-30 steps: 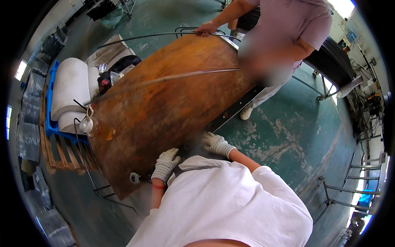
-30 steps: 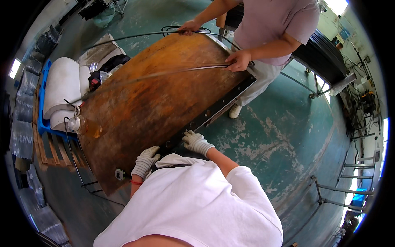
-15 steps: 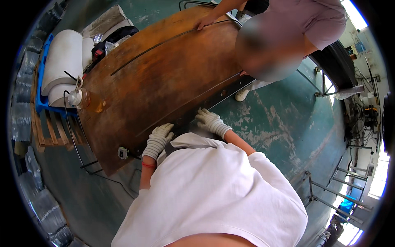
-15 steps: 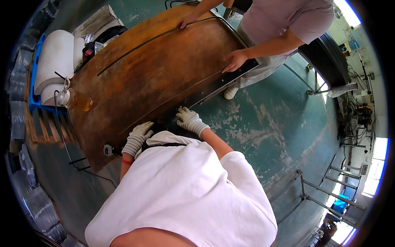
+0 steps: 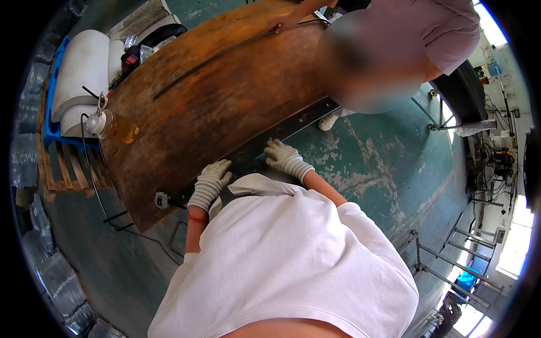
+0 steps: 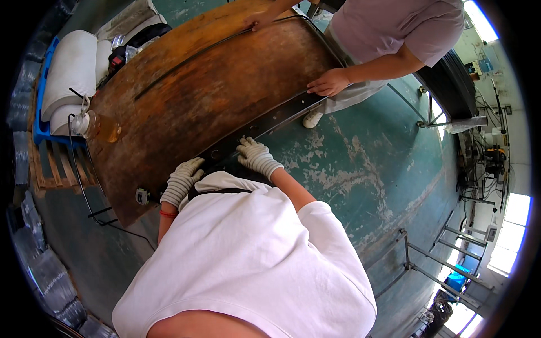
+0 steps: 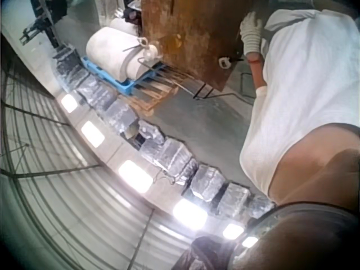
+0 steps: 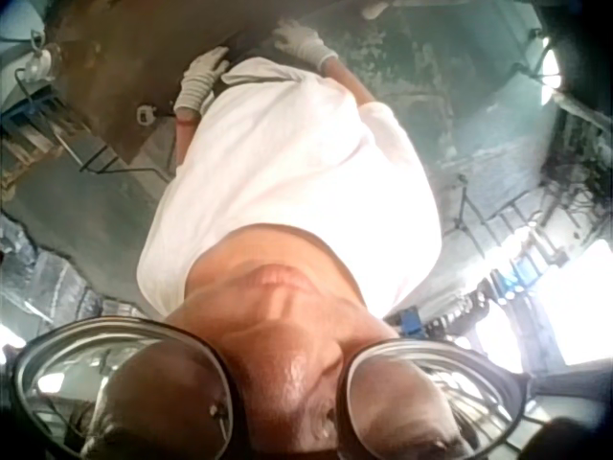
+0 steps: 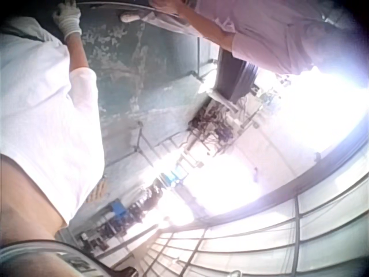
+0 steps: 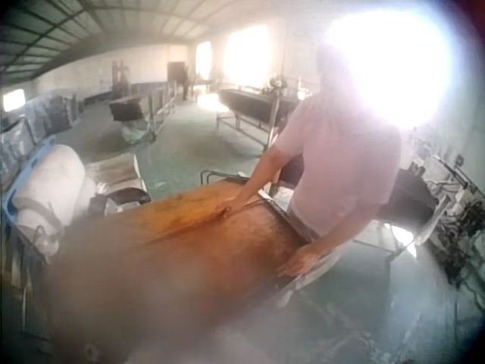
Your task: The person aligns a long black metal frame along the edge of a large wooden board. They hold the frame in place while a coworker secures it using a metal bar. The person adjusts the frame's position to ensure it is flush with the board's edge.
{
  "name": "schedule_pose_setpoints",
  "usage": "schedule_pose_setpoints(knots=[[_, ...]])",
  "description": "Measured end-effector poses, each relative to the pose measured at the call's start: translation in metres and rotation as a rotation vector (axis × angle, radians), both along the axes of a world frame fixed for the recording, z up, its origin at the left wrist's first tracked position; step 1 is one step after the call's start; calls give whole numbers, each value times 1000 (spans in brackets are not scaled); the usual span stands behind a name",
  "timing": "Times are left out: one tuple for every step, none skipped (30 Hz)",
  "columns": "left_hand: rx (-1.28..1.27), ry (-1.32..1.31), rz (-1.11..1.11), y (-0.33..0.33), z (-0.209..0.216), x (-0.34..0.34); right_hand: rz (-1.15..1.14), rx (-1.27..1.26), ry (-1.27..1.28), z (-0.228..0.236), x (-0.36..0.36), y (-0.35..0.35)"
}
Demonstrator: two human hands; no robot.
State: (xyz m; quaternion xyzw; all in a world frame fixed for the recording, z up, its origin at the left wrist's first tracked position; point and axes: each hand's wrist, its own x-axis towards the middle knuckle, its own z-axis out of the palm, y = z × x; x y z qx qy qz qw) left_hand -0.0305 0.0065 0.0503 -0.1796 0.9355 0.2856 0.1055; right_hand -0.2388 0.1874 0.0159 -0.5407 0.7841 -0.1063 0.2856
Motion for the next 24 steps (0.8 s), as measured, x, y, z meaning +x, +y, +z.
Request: schedule_pose_setpoints(knots=[[2, -10, 2, 0, 2, -1, -1, 4, -1, 1, 0, 0], [4, -20, 4, 1, 6, -3, -3, 4, -3, 1, 0, 0], [6, -30, 6, 1, 8, -4, -5, 5, -6, 1, 0, 0], [6, -29, 6, 1, 8, -4, -7, 5, -8, 1, 0, 0], [6, -28, 5, 1, 8, -3, -7, 5, -9, 2, 0, 0], [5, -27, 4, 1, 7, -3, -7, 5, -10, 2, -1, 0], [7, -28, 5, 0, 6, -3, -6, 5, -11, 2, -1, 0], [9, -28, 5, 0, 4, -3, -7, 2, -12, 2, -1, 0], [11, -29, 5, -1, 2, -3, -9, -2, -12, 2, -1, 0], [5, -34, 3, -2, -1, -2, -9, -5, -13, 2, 0, 0], [-2, -39, 1, -3, -5, -2, -20, -29, -6, 0, 0, 1], [-9, -44, -2, -3, -8, -1, -31, -54, 0, -4, 1, 1], [-10, -52, -2, -4, -10, -1, -42, -78, 6, -5, 2, 1], [-11, -60, -1, -5, -11, -1, -40, -74, 0, -5, 1, 1], [-12, -69, -1, -5, -13, 0, -38, -70, -6, -5, 0, 1], [-15, -74, 3, -5, -13, -1, -38, -64, -13, -4, 0, 0], [-18, -79, 6, -4, -12, -2, -34, -58, -15, -3, 0, 0], [-21, -84, 10, -4, -12, -2, -30, -52, -17, -2, -1, 0], [-21, -85, 9, -4, -12, -2, -26, -46, -18, -1, -1, 0], [-21, -86, 8, -4, -11, -3, -28, -51, -15, -1, -1, 0], [-21, -87, 7, -4, -12, -3, -29, -55, -13, -1, -1, 1], [-19, -87, 7, -5, -13, -3, -29, -60, -11, -1, -1, 1], [-17, -88, 8, -5, -15, -3, -30, -66, -9, -2, -1, 1], [-15, -89, 9, -5, -16, -3, -30, -71, -8, -4, -1, 1]])
